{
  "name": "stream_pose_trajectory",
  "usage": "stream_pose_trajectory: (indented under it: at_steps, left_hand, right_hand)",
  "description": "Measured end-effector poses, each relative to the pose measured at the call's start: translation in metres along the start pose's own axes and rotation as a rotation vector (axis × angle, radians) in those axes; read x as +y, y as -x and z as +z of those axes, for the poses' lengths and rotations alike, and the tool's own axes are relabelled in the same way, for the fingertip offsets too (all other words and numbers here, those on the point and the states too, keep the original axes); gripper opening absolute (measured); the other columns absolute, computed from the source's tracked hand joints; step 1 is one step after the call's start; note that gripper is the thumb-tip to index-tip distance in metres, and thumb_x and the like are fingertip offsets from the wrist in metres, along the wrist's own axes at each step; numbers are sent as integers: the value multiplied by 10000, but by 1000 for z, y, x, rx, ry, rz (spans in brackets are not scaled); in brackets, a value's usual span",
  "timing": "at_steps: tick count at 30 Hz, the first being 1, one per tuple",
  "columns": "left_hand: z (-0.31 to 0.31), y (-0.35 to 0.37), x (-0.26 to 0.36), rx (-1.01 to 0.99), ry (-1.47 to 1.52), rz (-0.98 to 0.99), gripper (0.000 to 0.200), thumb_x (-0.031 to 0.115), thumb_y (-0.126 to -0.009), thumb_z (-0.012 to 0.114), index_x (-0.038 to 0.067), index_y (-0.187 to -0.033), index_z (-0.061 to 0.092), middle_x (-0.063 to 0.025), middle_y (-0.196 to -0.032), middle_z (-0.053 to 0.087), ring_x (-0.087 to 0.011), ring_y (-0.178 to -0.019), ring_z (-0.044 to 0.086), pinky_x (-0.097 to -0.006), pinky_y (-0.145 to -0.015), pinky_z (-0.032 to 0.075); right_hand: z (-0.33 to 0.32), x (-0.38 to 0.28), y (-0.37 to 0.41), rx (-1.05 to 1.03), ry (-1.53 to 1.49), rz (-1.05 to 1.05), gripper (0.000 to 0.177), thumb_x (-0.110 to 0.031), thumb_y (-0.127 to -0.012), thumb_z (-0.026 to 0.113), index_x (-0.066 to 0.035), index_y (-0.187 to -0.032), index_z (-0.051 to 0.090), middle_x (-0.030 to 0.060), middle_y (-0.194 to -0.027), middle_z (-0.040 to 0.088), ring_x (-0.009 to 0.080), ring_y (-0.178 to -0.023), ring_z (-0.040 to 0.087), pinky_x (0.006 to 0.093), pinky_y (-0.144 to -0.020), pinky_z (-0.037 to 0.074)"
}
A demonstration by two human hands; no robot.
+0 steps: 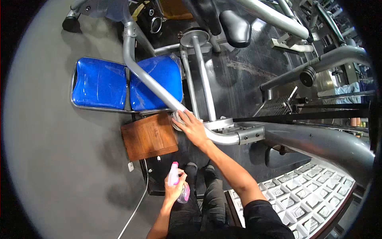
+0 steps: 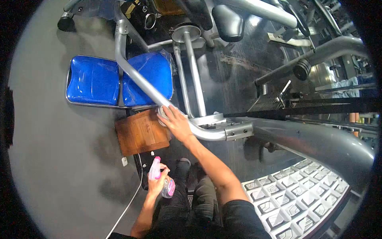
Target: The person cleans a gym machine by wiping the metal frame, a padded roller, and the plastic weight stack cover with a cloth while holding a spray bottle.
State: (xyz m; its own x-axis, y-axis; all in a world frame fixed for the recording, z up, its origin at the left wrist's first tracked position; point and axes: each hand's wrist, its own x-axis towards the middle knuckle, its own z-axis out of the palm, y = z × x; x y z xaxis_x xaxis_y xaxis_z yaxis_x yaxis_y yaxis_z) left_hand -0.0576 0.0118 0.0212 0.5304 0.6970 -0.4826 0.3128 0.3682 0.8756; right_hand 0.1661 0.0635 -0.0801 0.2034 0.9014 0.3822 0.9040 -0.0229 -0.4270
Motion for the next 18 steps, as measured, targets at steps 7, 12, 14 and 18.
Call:
stream_pose_trajectory:
  at_steps: [7, 12, 14, 18]
  left_hand:
    - [7, 0, 0, -19, 23, 17, 129, 22, -888, 589, -7, -997, 526, -83, -852, 579, -109, -536, 579, -261, -495, 483]
    - [10, 2, 1, -45, 19, 12, 111, 21, -892, 588, -10, -982, 532, -80, -836, 577, -108, -539, 578, -264, -498, 491]
    - [10, 3, -2, -65, 64, -9, 105, 5, -886, 590, -14, -973, 535, -73, -823, 572, -107, -545, 578, -259, -501, 493]
    - [10, 4, -5, -90, 27, -23, 110, 2, -887, 586, -14, -981, 531, -75, -836, 569, -109, -548, 579, -258, -506, 496]
  right_hand:
    - [-21, -6, 22, -99, -38, 165, 538, -19, -758, 543, -209, -1261, 557, 103, -1328, 500, 324, -1249, 446, 416, -1014, 425]
    - [-117, 11, 127, -135, 79, 469, 610, 90, -696, 532, -177, -1241, 595, 162, -1247, 568, 342, -1180, 525, 430, -989, 440]
    - [-116, 19, 140, -113, 24, 427, 635, 107, -685, 527, -173, -1253, 581, 174, -1205, 586, 350, -1175, 523, 425, -985, 443]
    - [-71, 10, 89, -147, -97, 518, 669, 70, -744, 507, -236, -1339, 489, 163, -1237, 564, 337, -1198, 508, 409, -972, 460]
